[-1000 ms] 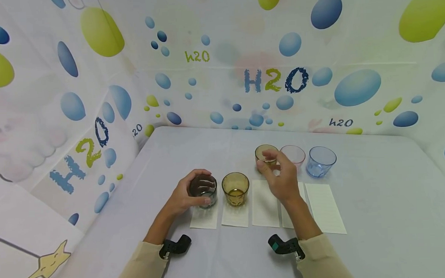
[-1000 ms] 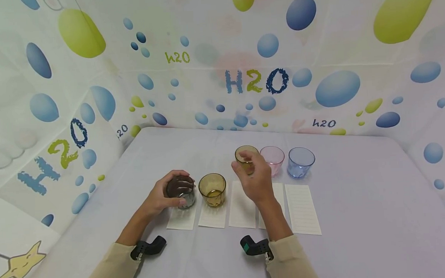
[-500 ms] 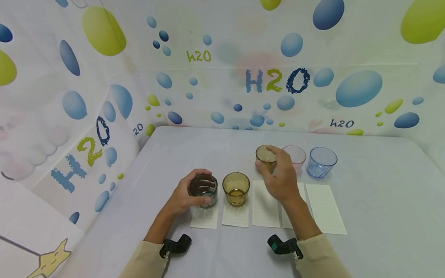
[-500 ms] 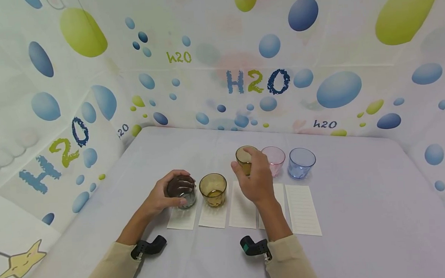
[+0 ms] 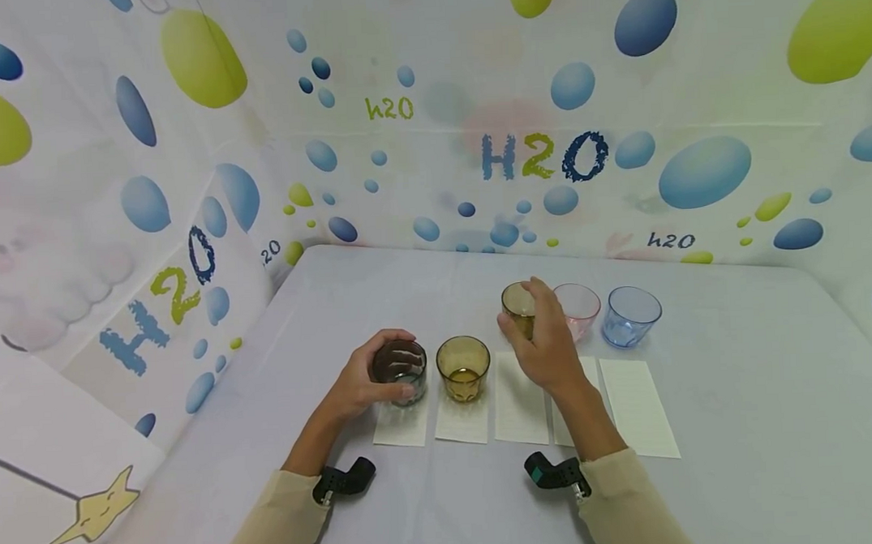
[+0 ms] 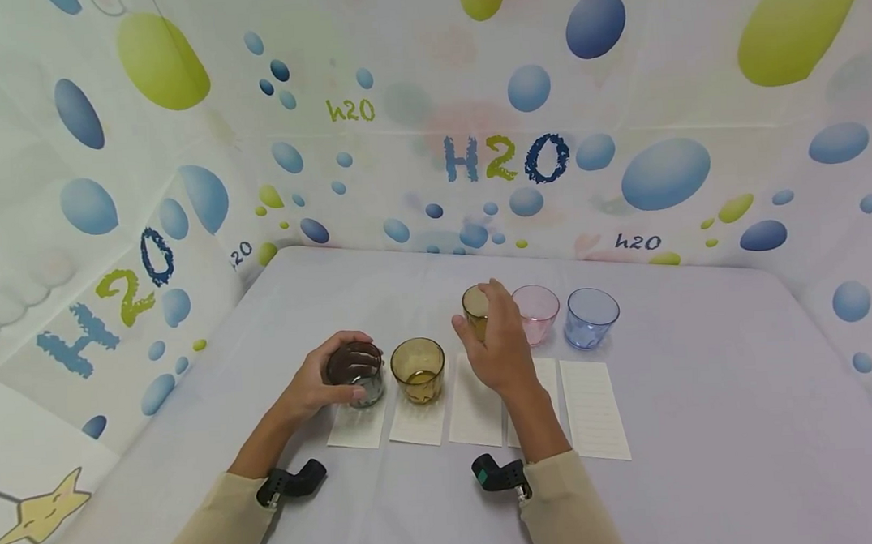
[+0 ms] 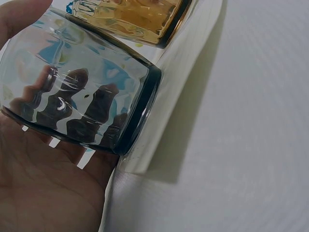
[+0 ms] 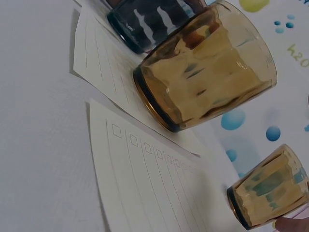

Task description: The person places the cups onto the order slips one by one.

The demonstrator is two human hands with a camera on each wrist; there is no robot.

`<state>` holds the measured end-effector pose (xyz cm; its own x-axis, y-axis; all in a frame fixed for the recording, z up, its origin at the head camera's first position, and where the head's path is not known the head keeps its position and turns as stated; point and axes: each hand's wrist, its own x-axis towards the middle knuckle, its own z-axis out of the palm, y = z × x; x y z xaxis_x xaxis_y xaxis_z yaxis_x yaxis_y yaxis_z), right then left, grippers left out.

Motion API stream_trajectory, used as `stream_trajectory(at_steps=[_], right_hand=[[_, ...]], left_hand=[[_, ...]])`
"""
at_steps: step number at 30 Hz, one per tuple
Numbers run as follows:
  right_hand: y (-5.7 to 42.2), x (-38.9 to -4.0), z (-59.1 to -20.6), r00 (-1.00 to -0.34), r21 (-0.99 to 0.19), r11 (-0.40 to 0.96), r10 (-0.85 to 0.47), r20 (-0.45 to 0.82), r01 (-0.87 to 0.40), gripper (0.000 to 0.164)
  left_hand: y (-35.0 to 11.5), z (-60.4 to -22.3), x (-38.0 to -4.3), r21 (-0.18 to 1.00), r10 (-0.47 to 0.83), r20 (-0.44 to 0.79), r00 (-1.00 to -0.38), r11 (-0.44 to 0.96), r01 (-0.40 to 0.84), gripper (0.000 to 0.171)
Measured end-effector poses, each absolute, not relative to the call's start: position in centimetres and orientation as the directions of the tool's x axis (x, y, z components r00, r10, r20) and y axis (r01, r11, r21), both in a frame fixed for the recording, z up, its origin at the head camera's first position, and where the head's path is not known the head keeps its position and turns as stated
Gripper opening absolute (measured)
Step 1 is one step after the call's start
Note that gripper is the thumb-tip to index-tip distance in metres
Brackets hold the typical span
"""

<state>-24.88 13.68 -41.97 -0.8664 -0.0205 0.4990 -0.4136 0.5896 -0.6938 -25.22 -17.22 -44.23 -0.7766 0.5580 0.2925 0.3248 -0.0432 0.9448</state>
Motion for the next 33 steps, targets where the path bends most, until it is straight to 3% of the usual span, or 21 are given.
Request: stream_trajectory(at_steps=[33], right_hand=[[13.2, -26.5, -42.5, -0.926, -0.797, 0.51, 0.004, 0.378, -0.324, 0.07]], left_hand=[[-17.4, -44.2, -25.2, 0.951, 0.558, 0.273, -0.784, -0.036, 0.306, 0.073]])
